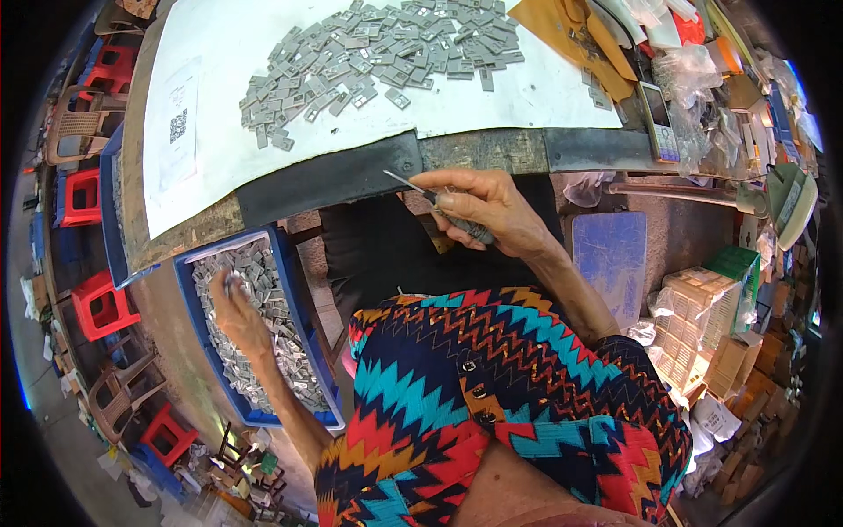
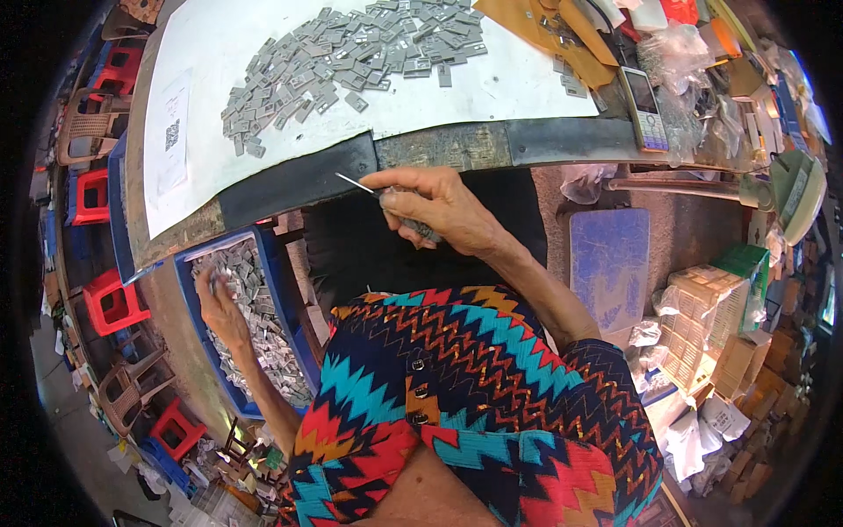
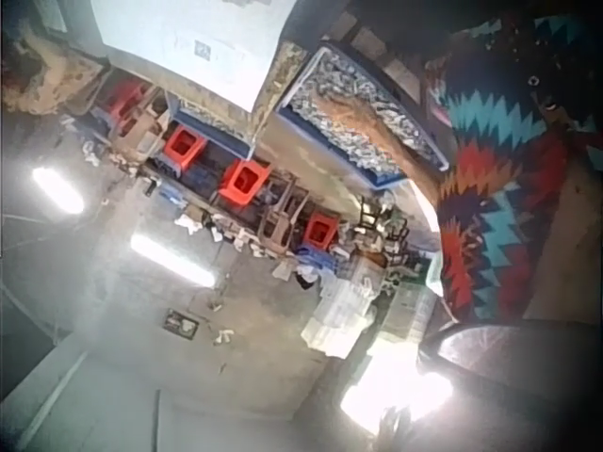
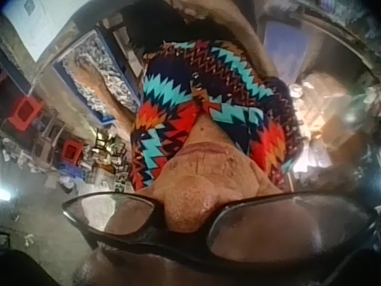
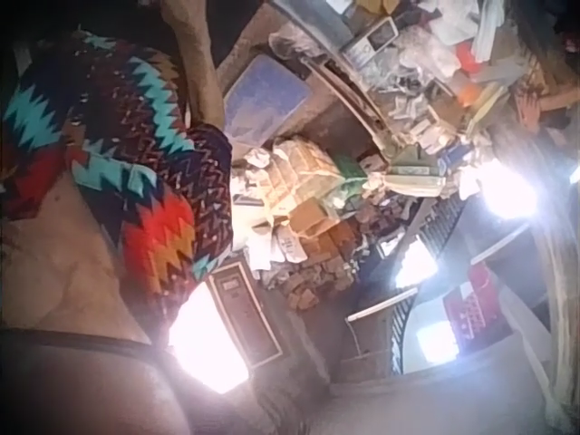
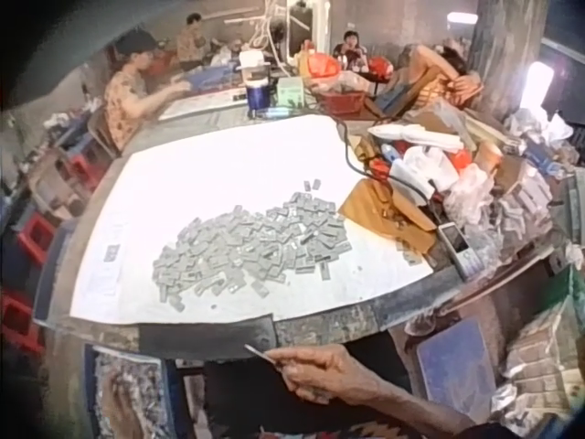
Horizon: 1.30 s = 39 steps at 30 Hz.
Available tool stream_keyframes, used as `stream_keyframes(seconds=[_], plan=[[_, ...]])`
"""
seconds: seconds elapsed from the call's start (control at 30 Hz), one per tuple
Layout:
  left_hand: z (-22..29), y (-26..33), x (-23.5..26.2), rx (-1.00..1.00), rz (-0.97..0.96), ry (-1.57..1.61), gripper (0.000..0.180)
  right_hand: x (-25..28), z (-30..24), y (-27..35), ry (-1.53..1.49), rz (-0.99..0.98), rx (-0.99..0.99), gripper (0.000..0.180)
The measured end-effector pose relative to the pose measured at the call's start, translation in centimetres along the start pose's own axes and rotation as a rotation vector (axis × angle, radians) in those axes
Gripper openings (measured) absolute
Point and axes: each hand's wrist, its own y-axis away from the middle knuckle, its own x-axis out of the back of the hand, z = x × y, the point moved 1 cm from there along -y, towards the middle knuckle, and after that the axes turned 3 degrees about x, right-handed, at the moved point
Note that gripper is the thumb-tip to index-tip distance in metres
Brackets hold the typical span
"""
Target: Using a small hand tool to manipulate or clean small rectangular hardware components on a workbench.
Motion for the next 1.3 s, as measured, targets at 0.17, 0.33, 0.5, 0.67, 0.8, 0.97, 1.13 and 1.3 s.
stream_keyframes(seconds=[0.17, 0.33, 0.5, 0.67, 0.8, 0.97, 1.13, 1.3], plan=[[-6.1, 0.8, 2.2, -0.190, -0.017, -0.470, 0.026, 1.3, 0.5, 1.0, 0.092, -0.037, -0.038, 0.034], [3.0, -1.3, -0.8, -0.265, 0.023, -0.050, 0.025, 4.4, 1.9, 4.2, 0.433, -0.086, -0.245, 0.033], [15.2, -3.9, -7.2, -0.732, -0.180, 0.190, 0.026, 10.3, 5.9, 10.2, 1.110, 0.258, 0.137, 0.033], [19.0, -6.1, -11.7, -0.952, -0.340, 0.142, 0.027, 14.3, 6.4, 14.3, 1.513, 0.553, -0.133, 0.026], [20.4, -6.7, -13.8, -1.020, -0.383, 0.083, 0.027, 16.7, 11.7, 14.6, 1.894, 0.144, -0.521, 0.020], [19.9, -7.1, -14.6, -1.006, -0.413, 0.074, 0.022, 17.9, 11.4, 11.2, 2.016, 0.046, -0.272, 0.018], [19.8, -7.1, -14.5, -0.966, -0.424, 0.073, 0.022, 21.2, 12.8, 9.1, 2.004, -0.161, -0.277, 0.016], [19.4, -7.1, -14.4, -1.037, -0.305, 0.030, 0.024, 24.1, 15.1, 10.0, 1.935, 0.041, -0.068, 0.019]])
